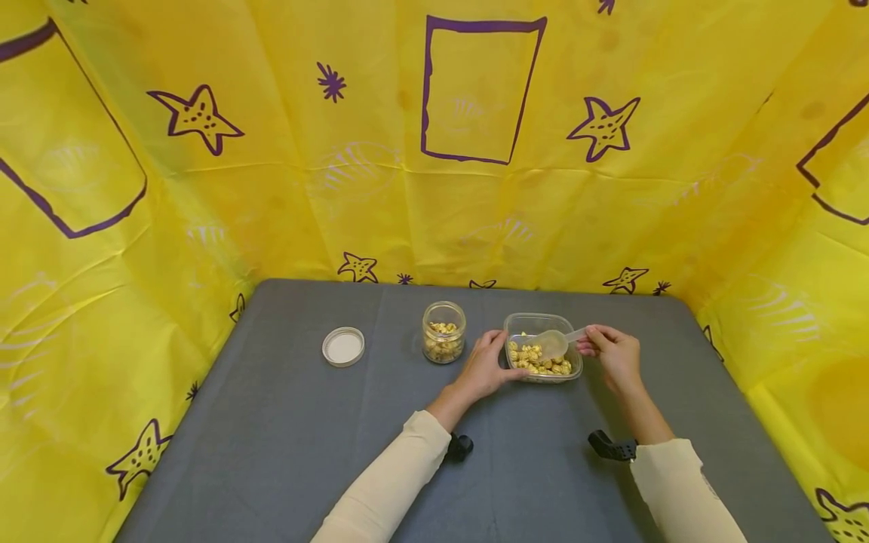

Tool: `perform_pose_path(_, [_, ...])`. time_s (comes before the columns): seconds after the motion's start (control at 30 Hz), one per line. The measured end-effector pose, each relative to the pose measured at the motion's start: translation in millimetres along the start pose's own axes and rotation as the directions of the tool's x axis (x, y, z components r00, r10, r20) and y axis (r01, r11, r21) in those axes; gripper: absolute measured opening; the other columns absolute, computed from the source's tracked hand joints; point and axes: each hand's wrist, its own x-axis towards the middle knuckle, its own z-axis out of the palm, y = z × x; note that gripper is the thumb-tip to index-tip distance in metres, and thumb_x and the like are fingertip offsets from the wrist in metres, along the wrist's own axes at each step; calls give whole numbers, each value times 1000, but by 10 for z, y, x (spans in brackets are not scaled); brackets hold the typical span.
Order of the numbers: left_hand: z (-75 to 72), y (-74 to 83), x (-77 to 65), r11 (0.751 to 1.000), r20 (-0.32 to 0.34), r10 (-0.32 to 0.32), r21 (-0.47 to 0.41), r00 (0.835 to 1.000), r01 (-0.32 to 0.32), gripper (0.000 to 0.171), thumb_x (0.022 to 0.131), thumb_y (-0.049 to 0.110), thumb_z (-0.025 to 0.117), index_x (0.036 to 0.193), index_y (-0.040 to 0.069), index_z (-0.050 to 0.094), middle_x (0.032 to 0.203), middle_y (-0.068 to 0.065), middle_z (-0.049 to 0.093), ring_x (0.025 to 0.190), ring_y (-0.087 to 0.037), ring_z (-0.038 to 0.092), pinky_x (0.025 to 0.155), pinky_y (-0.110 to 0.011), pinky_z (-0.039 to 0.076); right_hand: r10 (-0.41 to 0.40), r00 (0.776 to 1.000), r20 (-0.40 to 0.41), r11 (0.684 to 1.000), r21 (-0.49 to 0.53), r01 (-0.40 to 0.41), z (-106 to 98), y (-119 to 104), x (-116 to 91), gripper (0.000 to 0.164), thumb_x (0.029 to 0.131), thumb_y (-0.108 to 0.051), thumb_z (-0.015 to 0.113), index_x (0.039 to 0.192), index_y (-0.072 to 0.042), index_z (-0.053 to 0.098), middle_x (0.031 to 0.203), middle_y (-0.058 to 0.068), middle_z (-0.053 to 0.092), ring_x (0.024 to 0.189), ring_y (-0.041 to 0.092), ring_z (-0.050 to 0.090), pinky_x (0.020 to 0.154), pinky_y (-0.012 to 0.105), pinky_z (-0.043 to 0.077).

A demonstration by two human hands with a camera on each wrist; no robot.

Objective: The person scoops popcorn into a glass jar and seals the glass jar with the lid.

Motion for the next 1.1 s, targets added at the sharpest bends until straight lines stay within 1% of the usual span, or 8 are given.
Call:
perform_pose_path(0.2, [15, 2, -10, 1000, 3, -3, -4, 1000, 3, 88, 83, 47, 74, 152, 10, 34, 151, -8, 38, 138, -26, 39, 108, -44, 41, 51, 999, 9, 998, -41, -51, -63, 31, -97, 21, 95, -2, 58, 80, -10, 71, 66, -2, 72, 56, 8, 68, 57, 21, 56])
perform_pose_path(0.4, [20, 2, -7, 1000, -4, -1, 2, 1000, 1, 87, 83, 47, 73, 152, 11, 34, 151, -9, 39, 137, -27, 39, 108, -45, 41, 57, 998, 6, 998, -17, -56, -80, 55, -163, 24, 95, -1, 57, 78, -13, 71, 67, -2, 72, 57, 8, 69, 57, 20, 57])
perform_pose_path(0.5, [12, 1, -9, 1000, -6, -2, 15, 1000, 2, 88, 83, 49, 73, 152, 11, 34, 150, -9, 39, 136, -27, 40, 107, -44, 41, 52, 999, -15, 998, -23, -52, -42, 56, -179, 21, 95, -2, 59, 80, -10, 71, 66, -1, 72, 57, 8, 69, 57, 21, 57])
perform_pose_path(0.6, [1, -3, -11, 1000, -6, -9, 22, 1000, 9, 88, 83, 50, 73, 152, 12, 34, 150, -9, 39, 136, -27, 41, 107, -44, 42, 63, 998, -30, 998, -27, -64, 7, 65, -184, 14, 94, -2, 59, 85, -3, 71, 66, -1, 72, 57, 8, 69, 58, 21, 57])
perform_pose_path(0.73, [-8, -6, -8, 1000, -5, -12, 23, 1000, 12, 88, 83, 50, 72, 153, 12, 33, 150, -8, 39, 136, -27, 40, 107, -44, 42, 82, 995, -64, 996, -37, -85, 54, 74, -189, 11, 95, -2, 58, 93, 4, 68, 65, -1, 72, 56, 9, 69, 58, 23, 57])
perform_pose_path(0.87, [-10, -6, -4, 999, 0, -15, 32, 1000, 15, 89, 83, 51, 71, 153, 13, 32, 151, -8, 39, 137, -27, 40, 108, -44, 41, 118, 987, -113, 992, -30, -122, 63, 59, -178, 12, 96, -1, 57, 100, 9, 63, 61, -1, 70, 55, 9, 69, 57, 22, 57])
perform_pose_path(1.03, [-9, -9, -2, 1000, 2, -9, 23, 1000, 9, 89, 83, 51, 72, 153, 12, 32, 151, -9, 39, 137, -27, 40, 108, -45, 41, 187, 976, -108, 981, -31, -192, 59, 1, -170, 20, 97, -1, 54, 112, 13, 56, 62, -2, 70, 57, 7, 69, 59, 21, 57])
perform_pose_path(1.1, [-11, -10, -2, 1000, 1, -6, 18, 1000, 6, 89, 83, 50, 72, 153, 12, 33, 150, -9, 39, 137, -27, 40, 108, -45, 41, 222, 970, -98, 974, -10, -224, 59, -27, -166, 17, 97, -1, 53, 109, 10, 58, 63, -1, 70, 58, 7, 69, 60, 21, 57])
